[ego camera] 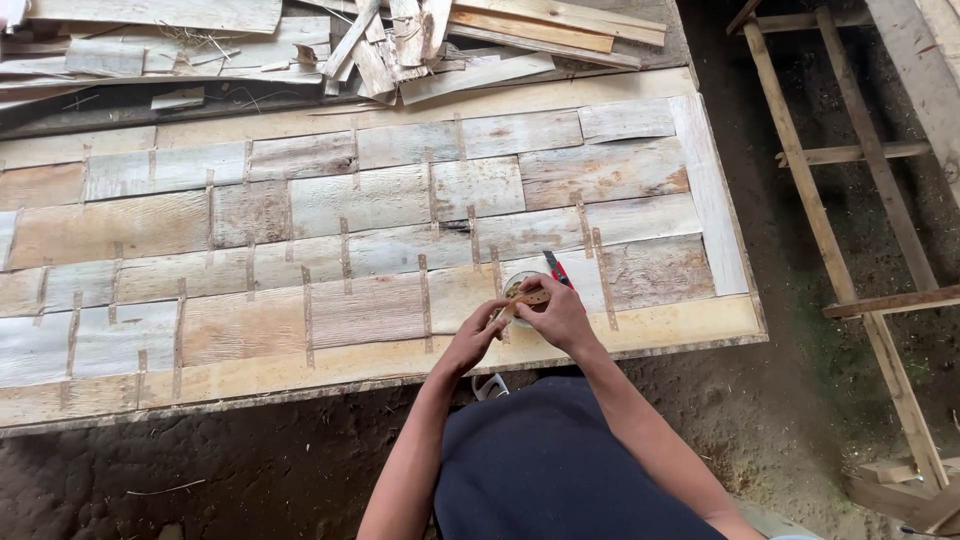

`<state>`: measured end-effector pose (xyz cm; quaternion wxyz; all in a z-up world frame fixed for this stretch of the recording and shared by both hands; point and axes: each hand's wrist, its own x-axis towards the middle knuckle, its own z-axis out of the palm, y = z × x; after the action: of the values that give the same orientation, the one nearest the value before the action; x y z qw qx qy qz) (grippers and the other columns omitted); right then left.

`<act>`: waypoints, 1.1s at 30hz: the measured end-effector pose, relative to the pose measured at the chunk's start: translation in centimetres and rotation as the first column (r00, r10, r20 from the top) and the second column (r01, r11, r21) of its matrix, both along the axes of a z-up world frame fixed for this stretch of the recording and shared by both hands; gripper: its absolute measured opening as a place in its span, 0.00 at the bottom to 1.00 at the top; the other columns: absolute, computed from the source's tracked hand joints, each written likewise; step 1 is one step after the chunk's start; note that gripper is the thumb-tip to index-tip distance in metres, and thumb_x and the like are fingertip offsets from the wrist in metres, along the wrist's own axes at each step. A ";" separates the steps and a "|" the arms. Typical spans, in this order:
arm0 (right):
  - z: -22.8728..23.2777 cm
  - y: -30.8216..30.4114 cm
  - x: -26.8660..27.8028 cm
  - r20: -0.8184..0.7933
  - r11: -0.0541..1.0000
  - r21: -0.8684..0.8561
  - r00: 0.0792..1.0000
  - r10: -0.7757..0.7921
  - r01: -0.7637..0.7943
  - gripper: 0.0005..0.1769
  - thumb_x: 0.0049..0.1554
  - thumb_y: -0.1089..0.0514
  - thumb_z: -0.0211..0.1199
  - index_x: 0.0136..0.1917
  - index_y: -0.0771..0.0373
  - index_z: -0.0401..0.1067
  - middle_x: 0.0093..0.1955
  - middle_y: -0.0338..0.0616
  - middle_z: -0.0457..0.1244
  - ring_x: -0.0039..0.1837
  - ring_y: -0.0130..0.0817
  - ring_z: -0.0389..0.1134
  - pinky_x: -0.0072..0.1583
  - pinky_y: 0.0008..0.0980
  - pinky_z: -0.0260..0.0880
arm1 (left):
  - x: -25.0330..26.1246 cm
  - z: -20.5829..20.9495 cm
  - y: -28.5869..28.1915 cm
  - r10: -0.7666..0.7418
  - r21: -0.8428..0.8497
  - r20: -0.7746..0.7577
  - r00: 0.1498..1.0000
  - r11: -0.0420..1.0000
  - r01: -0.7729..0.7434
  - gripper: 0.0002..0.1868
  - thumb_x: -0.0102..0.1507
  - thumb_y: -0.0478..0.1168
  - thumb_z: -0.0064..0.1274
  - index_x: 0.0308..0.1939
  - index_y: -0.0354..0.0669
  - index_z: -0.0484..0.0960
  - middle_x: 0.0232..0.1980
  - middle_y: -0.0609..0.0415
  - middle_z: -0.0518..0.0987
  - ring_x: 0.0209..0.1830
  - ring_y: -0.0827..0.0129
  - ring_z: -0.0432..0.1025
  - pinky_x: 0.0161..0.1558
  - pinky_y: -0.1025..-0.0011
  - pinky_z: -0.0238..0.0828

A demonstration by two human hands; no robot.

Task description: Applying wood filler and thin wooden strips to fill gaps in a decorative wooden panel

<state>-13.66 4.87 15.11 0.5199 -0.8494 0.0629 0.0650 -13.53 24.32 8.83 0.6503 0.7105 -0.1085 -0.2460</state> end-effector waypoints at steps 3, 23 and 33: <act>0.9 0.3 0.1 -0.013 0.998 0.051 1.000 -0.022 0.023 0.17 0.49 0.56 0.76 0.53 0.51 0.79 0.51 0.46 0.72 0.58 0.44 0.73 0.60 0.38 0.72 | 0.0 -2.3 0.3 0.013 -0.022 -0.052 0.999 1.000 -0.014 0.17 0.73 0.50 0.43 0.62 0.52 0.79 0.38 0.48 0.78 0.35 0.64 0.74 0.41 0.68 0.74; 0.9 1.5 1.7 -0.187 0.896 0.421 0.980 -0.065 0.140 0.13 0.61 0.64 0.64 0.55 0.78 0.75 0.44 0.64 0.71 0.42 0.42 0.75 0.47 0.37 0.81 | 0.5 -0.3 0.9 0.003 -0.133 -0.150 0.989 0.991 -0.023 0.13 0.72 0.44 0.46 0.59 0.48 0.77 0.26 0.58 0.67 0.28 0.72 0.67 0.34 0.75 0.68; 1.9 1.6 1.7 -0.031 0.932 0.353 0.997 -0.076 0.083 0.10 0.60 0.63 0.65 0.52 0.72 0.79 0.41 0.60 0.72 0.40 0.39 0.76 0.42 0.33 0.81 | 0.4 -3.1 0.8 0.039 -0.216 -0.160 0.986 0.974 -0.074 0.14 0.72 0.41 0.50 0.62 0.48 0.79 0.27 0.58 0.67 0.26 0.74 0.65 0.34 0.76 0.68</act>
<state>-11.95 6.44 16.98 0.6660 -0.7381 0.0889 0.0614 -13.14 25.16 5.74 0.7386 0.6152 -0.0643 -0.2680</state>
